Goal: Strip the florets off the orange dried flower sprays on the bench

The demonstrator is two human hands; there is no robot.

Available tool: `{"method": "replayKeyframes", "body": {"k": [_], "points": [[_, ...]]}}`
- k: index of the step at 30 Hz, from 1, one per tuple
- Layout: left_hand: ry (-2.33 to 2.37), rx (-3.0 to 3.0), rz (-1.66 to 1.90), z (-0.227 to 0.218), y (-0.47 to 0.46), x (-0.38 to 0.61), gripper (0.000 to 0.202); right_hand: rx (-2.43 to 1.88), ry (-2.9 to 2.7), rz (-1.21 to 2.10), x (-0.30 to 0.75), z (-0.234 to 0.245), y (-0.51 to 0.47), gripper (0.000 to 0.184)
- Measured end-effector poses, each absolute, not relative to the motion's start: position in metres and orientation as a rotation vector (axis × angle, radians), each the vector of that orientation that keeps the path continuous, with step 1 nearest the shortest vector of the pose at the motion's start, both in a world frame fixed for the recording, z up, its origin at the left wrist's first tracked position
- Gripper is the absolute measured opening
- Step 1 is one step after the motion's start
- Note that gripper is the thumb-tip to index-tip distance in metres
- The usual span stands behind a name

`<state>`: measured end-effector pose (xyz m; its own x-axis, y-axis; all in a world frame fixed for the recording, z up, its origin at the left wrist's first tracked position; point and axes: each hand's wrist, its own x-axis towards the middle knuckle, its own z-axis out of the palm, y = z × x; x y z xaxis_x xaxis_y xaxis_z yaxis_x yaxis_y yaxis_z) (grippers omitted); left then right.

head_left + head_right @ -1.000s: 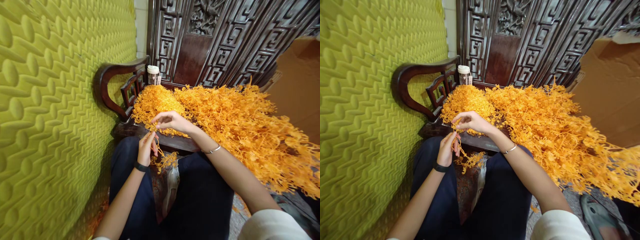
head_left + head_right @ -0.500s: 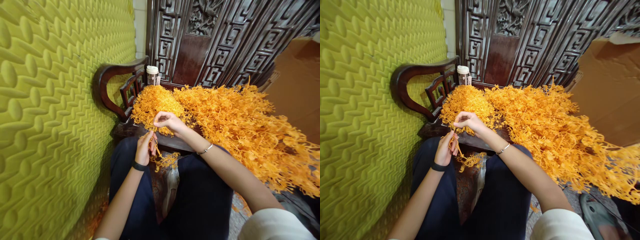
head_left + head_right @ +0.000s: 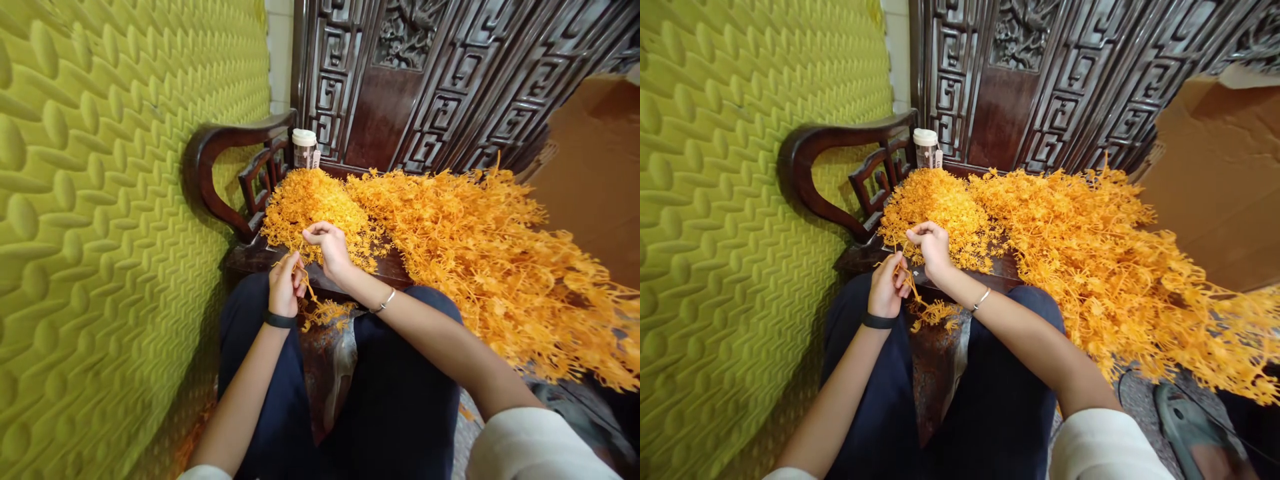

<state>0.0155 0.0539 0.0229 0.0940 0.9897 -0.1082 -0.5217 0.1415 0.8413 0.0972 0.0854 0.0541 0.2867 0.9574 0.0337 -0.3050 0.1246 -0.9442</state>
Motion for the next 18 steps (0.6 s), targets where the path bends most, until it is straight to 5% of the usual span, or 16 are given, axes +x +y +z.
{"method": "replayKeyframes", "body": {"k": [5, 12, 18], "points": [[0.848, 0.684, 1.336, 0.016, 0.05, 0.012, 0.029, -1.091, -0.674, 0.979, 0.114, 0.064, 0.117, 0.011], [0.781, 0.632, 1.238, 0.008, 0.03, 0.003, 0.026, -1.107, -0.623, 0.401, 0.256, 0.114, 0.163, 0.012], [0.568, 0.685, 1.076, 0.008, 0.03, 0.011, 0.034, -1.335, -0.86, 0.488, 0.272, 0.085, 0.154, 0.018]]}}
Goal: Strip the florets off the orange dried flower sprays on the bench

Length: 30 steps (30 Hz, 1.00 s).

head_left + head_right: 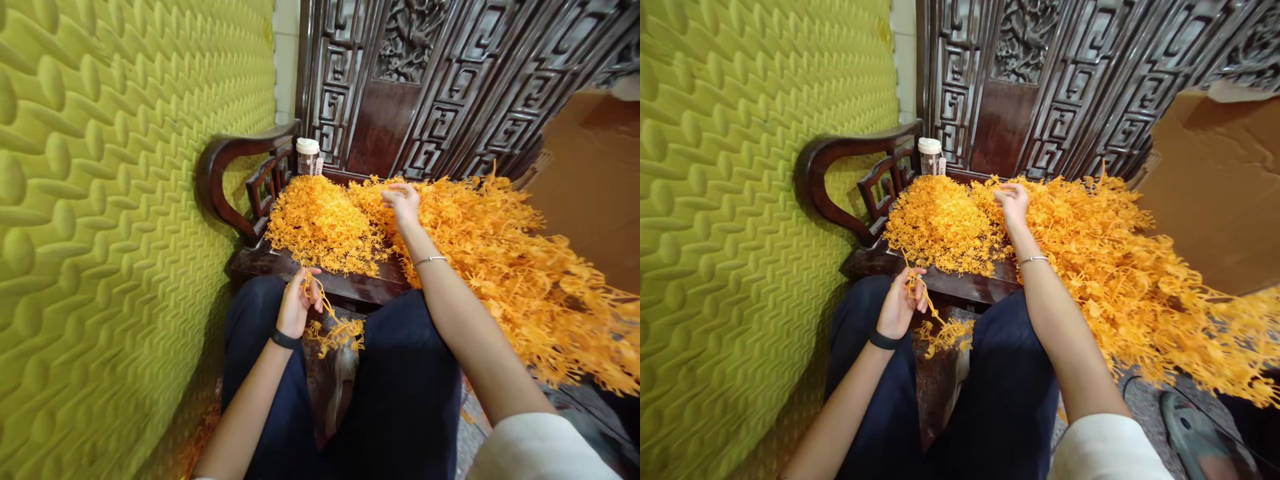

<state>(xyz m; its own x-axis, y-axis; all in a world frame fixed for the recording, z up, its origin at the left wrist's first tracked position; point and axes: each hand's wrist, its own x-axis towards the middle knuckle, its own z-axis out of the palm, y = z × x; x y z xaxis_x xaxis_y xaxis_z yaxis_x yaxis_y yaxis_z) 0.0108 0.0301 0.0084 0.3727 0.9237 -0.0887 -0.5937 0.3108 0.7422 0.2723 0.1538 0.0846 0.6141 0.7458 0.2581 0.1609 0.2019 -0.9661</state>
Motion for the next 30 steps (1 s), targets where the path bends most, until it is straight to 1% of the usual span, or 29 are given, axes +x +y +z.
{"method": "replayKeyframes", "body": {"k": [2, 4, 8, 10, 13, 17, 24, 27, 30], "points": [[0.567, 0.7, 1.086, 0.008, 0.029, 0.011, 0.038, -1.404, -0.957, 0.548, 0.266, 0.076, 0.155, 0.014], [0.572, 0.687, 1.081, 0.008, 0.029, 0.01, 0.046, -1.422, -1.032, 0.625, 0.261, 0.072, 0.158, 0.013], [0.572, 0.609, 1.064, 0.01, 0.03, 0.011, 0.058, -1.335, -1.179, 0.814, 0.249, 0.073, 0.16, 0.024], [0.577, 0.585, 1.077, 0.01, 0.03, 0.011, 0.059, -1.304, -1.246, 0.868, 0.242, 0.077, 0.156, 0.028], [0.559, 0.589, 1.095, 0.011, 0.029, 0.012, 0.058, -1.265, -1.37, 0.925, 0.23, 0.084, 0.146, 0.028], [0.543, 0.606, 1.093, 0.012, 0.029, 0.013, 0.058, -1.157, -1.58, 1.147, 0.21, 0.096, 0.126, 0.027], [0.515, 0.622, 1.027, 0.015, 0.029, 0.011, 0.056, -0.99, -1.918, 1.393, 0.174, 0.107, 0.097, 0.016], [0.499, 0.66, 1.039, 0.014, 0.028, 0.011, 0.055, -0.973, -1.983, 1.396, 0.167, 0.107, 0.092, 0.014], [0.49, 0.714, 1.061, 0.012, 0.028, 0.011, 0.058, -1.023, -1.971, 1.342, 0.165, 0.106, 0.09, 0.02]]}}
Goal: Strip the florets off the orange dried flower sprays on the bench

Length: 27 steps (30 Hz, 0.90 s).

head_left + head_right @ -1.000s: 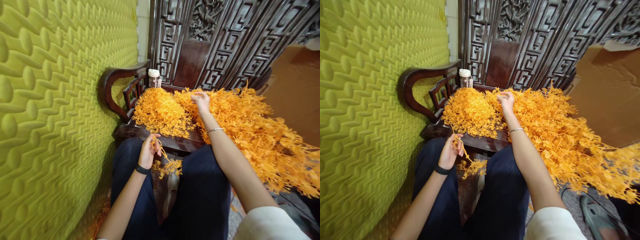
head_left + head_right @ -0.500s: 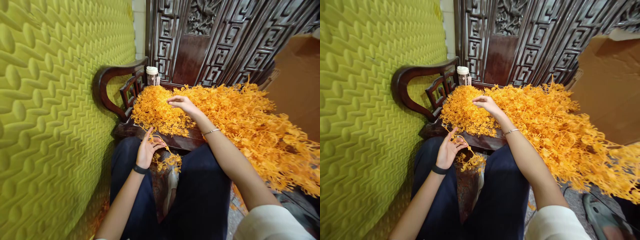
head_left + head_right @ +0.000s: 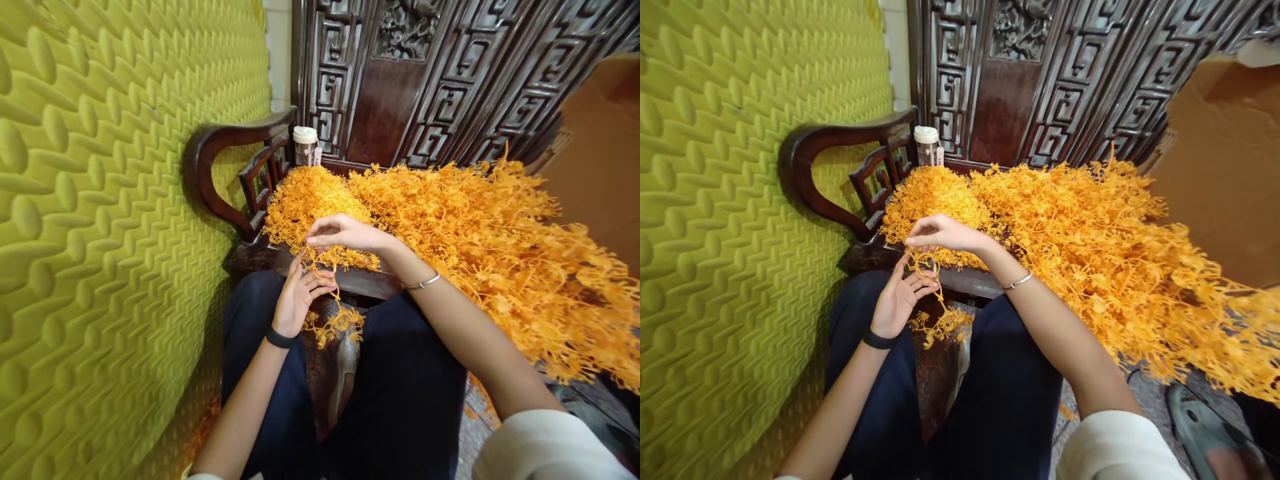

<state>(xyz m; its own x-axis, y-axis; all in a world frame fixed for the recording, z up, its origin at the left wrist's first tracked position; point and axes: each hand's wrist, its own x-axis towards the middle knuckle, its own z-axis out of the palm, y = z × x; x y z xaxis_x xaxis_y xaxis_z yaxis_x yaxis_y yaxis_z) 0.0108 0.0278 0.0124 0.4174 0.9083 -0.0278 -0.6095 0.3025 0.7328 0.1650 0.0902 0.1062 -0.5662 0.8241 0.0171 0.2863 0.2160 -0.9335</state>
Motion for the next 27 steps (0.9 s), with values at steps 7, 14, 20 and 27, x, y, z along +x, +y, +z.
{"method": "replayKeyframes", "body": {"k": [7, 14, 20, 27], "points": [[0.487, 0.806, 0.977, 0.014, 0.025, 0.01, 0.06, -1.178, -1.858, 1.365, 0.171, 0.104, 0.091, 0.052], [0.455, 0.735, 1.023, 0.018, 0.025, 0.006, 0.06, -1.076, -1.686, 1.474, 0.177, 0.103, 0.099, 0.025], [0.394, 0.501, 1.119, 0.014, 0.028, 0.0, 0.028, -1.081, -1.349, 1.312, 0.182, 0.109, 0.104, 0.024], [0.206, 0.634, 0.585, 0.015, 0.024, 0.005, 0.092, -1.005, -1.216, 1.309, 0.172, 0.114, 0.098, 0.027]]}}
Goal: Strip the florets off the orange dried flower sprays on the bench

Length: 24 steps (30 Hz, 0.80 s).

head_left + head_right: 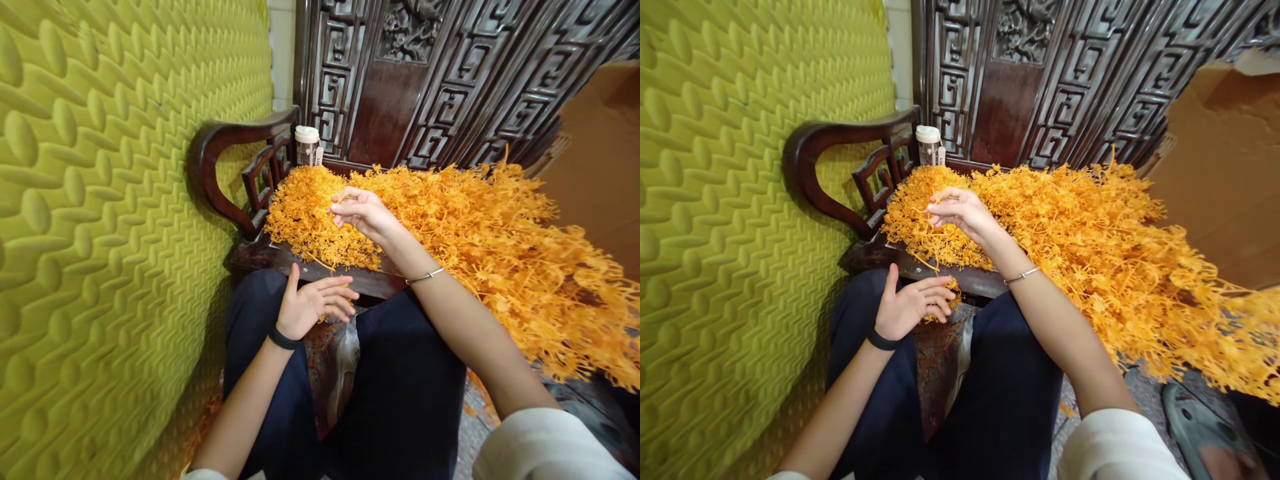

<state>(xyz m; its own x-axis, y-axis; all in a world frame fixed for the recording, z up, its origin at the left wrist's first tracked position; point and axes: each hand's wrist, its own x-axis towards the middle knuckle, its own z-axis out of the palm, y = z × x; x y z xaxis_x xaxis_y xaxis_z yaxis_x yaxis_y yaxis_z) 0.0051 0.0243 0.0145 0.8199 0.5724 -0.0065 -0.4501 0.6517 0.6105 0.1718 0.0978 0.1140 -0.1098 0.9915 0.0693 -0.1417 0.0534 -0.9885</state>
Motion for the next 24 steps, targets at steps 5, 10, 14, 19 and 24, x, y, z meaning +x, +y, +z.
{"method": "replayKeyframes", "body": {"k": [5, 10, 14, 19, 24], "points": [[0.132, 0.458, 0.554, 0.016, 0.026, 0.008, 0.098, -0.755, -1.299, 1.557, 0.163, 0.118, 0.082, 0.032], [0.157, 0.424, 0.634, 0.017, 0.025, 0.008, 0.097, -0.451, -1.486, 2.067, 0.161, 0.118, 0.063, 0.036], [0.246, 0.506, 0.69, 0.023, 0.023, 0.005, 0.093, 0.05, -1.653, 2.522, 0.157, 0.116, 0.054, 0.025], [0.304, 0.644, 0.718, 0.022, 0.021, 0.002, 0.089, 0.515, -2.026, 2.959, 0.132, 0.113, 0.045, 0.022], [0.233, 0.785, 0.619, 0.017, 0.018, 0.005, 0.084, 0.788, -1.987, 3.385, 0.098, 0.091, 0.024, 0.033]]}}
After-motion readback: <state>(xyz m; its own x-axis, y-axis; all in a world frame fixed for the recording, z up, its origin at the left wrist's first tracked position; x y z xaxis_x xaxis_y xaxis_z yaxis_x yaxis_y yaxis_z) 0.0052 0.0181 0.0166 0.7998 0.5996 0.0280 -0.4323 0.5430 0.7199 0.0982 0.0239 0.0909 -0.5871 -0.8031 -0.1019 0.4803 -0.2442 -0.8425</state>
